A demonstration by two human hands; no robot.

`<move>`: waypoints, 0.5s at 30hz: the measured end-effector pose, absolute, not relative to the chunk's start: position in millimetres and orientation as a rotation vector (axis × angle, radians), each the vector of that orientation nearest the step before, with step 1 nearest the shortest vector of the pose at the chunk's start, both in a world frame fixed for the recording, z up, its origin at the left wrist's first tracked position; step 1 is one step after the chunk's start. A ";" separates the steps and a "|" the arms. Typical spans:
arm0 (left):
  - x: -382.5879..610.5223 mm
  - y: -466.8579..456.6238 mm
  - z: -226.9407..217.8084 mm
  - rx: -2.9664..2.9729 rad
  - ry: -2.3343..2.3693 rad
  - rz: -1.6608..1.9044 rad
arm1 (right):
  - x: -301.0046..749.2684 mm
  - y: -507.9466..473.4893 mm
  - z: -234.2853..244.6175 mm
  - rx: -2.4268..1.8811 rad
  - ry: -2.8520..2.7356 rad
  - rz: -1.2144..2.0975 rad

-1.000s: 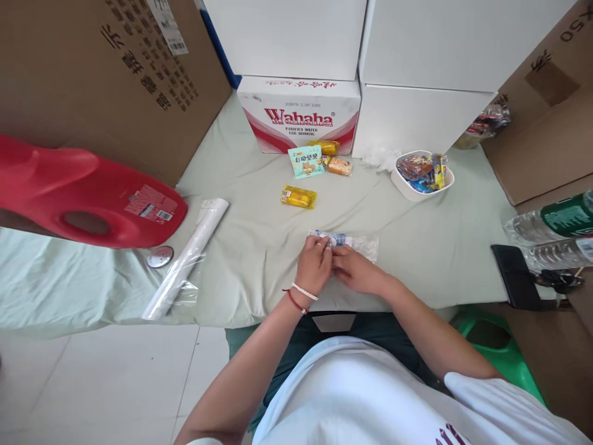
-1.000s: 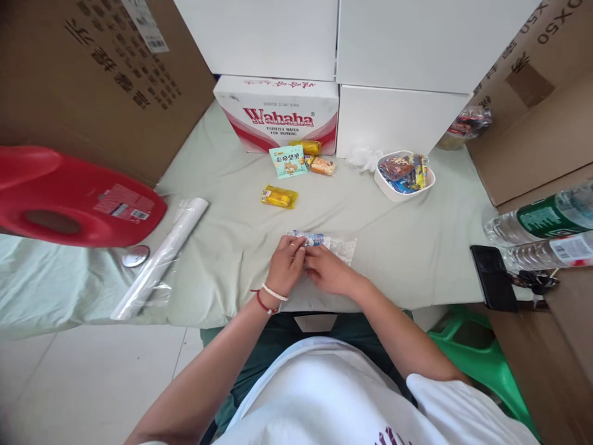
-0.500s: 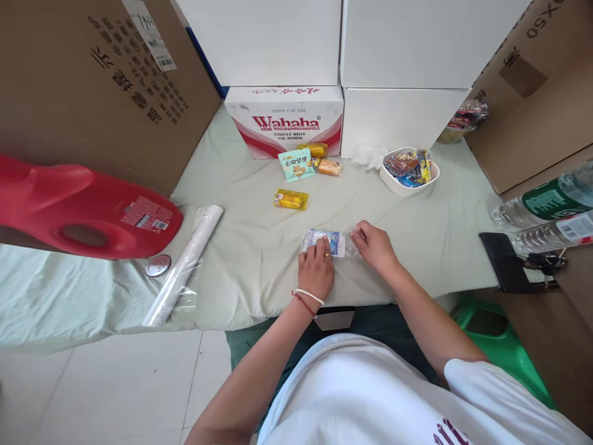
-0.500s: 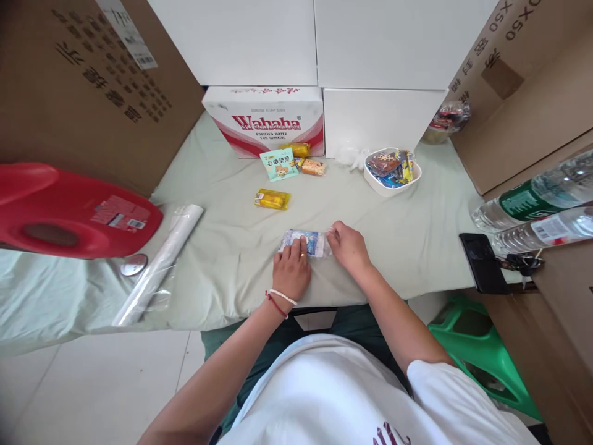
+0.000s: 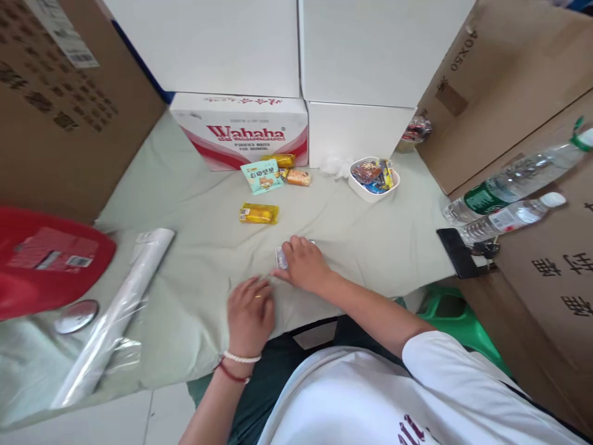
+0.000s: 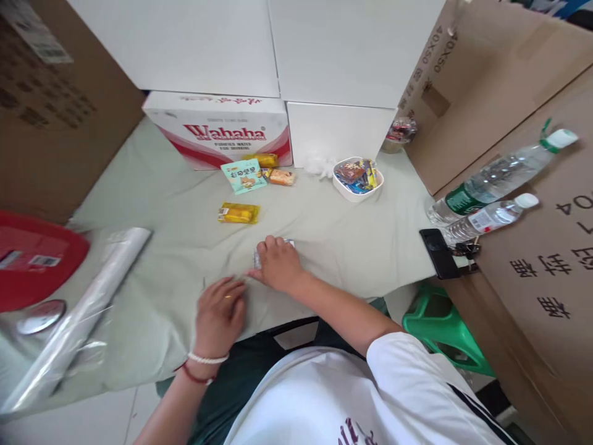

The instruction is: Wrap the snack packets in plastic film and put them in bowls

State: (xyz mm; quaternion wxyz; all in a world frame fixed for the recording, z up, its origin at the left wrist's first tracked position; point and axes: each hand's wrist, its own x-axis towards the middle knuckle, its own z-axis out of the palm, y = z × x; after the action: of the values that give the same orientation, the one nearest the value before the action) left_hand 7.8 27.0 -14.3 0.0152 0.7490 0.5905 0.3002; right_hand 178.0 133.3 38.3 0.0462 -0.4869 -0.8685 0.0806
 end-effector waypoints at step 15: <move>-6.1 47.8 -21.8 2.202 2.355 0.596 | 190.2 123.0 45.8 -1.511 -2.629 0.117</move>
State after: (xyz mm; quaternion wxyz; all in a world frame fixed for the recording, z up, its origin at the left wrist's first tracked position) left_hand -6.1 47.8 -21.8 -0.0685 0.6701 0.7165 0.1815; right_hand 190.2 123.0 45.8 0.0532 -0.4972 -0.8651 0.0386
